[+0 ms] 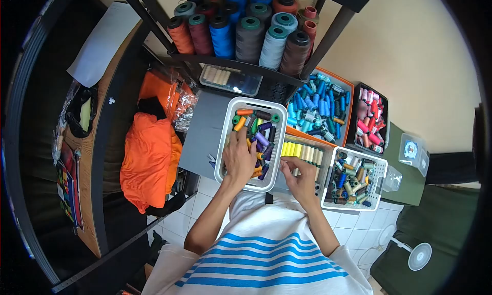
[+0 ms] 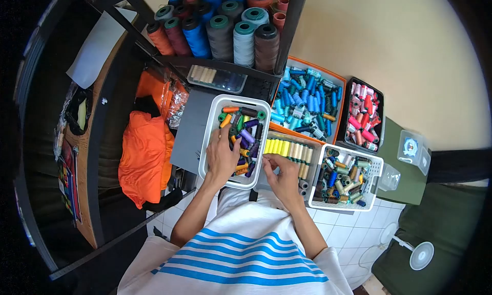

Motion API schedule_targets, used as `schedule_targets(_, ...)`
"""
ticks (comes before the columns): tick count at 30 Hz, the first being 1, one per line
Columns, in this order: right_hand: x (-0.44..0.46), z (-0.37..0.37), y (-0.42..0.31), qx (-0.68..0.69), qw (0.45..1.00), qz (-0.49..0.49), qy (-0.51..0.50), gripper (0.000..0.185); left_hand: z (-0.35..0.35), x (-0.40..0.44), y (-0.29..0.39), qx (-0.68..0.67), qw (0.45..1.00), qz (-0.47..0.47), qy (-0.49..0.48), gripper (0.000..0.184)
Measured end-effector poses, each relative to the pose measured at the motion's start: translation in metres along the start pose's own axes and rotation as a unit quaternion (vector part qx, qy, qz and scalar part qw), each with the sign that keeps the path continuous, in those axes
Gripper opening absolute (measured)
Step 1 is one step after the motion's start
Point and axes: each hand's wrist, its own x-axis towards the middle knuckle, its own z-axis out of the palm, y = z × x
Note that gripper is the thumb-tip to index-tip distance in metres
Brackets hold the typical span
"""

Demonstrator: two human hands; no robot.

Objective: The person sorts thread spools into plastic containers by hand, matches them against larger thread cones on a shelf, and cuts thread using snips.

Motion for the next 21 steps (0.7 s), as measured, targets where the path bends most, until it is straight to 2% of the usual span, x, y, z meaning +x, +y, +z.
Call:
schedule_targets(1,0.000,-0.001,0.002,-0.001,1.000,0.006,-0.004,0.013,0.002,0.001,-0.004,-0.008,0.999,0.042,-0.001,0.049)
schedule_targets(2,0.000,-0.003,0.003,-0.003,1.000,0.013,-0.005,0.013,0.002,0.003,-0.008,-0.009,0.999,0.043,-0.003,0.049)
schedule_targets(4,0.001,-0.004,0.002,-0.007,1.000,0.011,0.000,0.013,-0.009,0.008,-0.006,-0.143,0.974,0.056,-0.167,0.036)
schedule_targets(5,0.003,-0.004,0.002,-0.009,1.000,0.004,0.002,0.013,-0.009,0.010,-0.008,-0.145,0.973,0.059,-0.173,0.036)
schedule_targets(7,0.005,-0.004,-0.005,0.006,1.000,0.019,0.009,0.013,-0.011,0.014,-0.012,-0.226,0.967,0.020,-0.111,0.030)
schedule_targets(8,0.006,-0.005,-0.007,0.022,0.999,0.028,0.010,0.013,-0.015,0.018,-0.015,-0.199,0.977,0.037,-0.063,0.031)
schedule_targets(9,0.007,-0.005,-0.005,0.022,0.999,0.034,0.013,0.013,-0.022,0.022,-0.017,-0.249,0.967,0.016,-0.051,0.031)
schedule_targets(11,0.006,-0.006,-0.002,0.018,0.999,0.019,0.019,0.013,-0.044,0.030,-0.010,-0.338,0.928,-0.095,-0.121,0.031)
schedule_targets(12,0.006,-0.006,-0.001,0.019,0.999,0.024,0.020,0.013,-0.050,0.033,-0.012,-0.336,0.928,-0.097,-0.126,0.031)
schedule_targets(14,0.004,-0.007,0.001,0.015,0.999,0.027,0.014,0.014,-0.057,0.038,-0.017,-0.179,0.976,0.011,-0.126,0.034)
schedule_targets(15,0.003,-0.007,0.001,0.018,0.999,0.029,0.015,0.014,-0.058,0.039,-0.017,-0.176,0.976,0.011,-0.128,0.034)
schedule_targets(16,0.001,-0.007,-0.001,0.012,0.999,0.031,0.008,0.014,-0.058,0.039,-0.017,-0.096,0.974,0.086,-0.185,0.035)
schedule_targets(17,0.000,-0.007,-0.003,0.005,0.999,0.033,0.000,0.014,-0.059,0.038,-0.016,-0.015,0.958,0.159,-0.239,0.036)
schedule_targets(18,0.000,-0.007,-0.007,0.008,0.999,0.032,0.000,0.014,-0.058,0.038,-0.012,0.064,0.938,0.139,-0.310,0.048)
schedule_targets(19,0.000,-0.007,-0.014,0.003,1.000,0.005,-0.008,0.014,-0.055,0.037,-0.009,0.067,0.938,0.140,-0.310,0.048)
schedule_targets(21,-0.001,-0.005,-0.020,-0.002,1.000,-0.020,-0.012,0.015,-0.046,0.033,-0.007,0.128,0.908,0.207,-0.342,0.062)
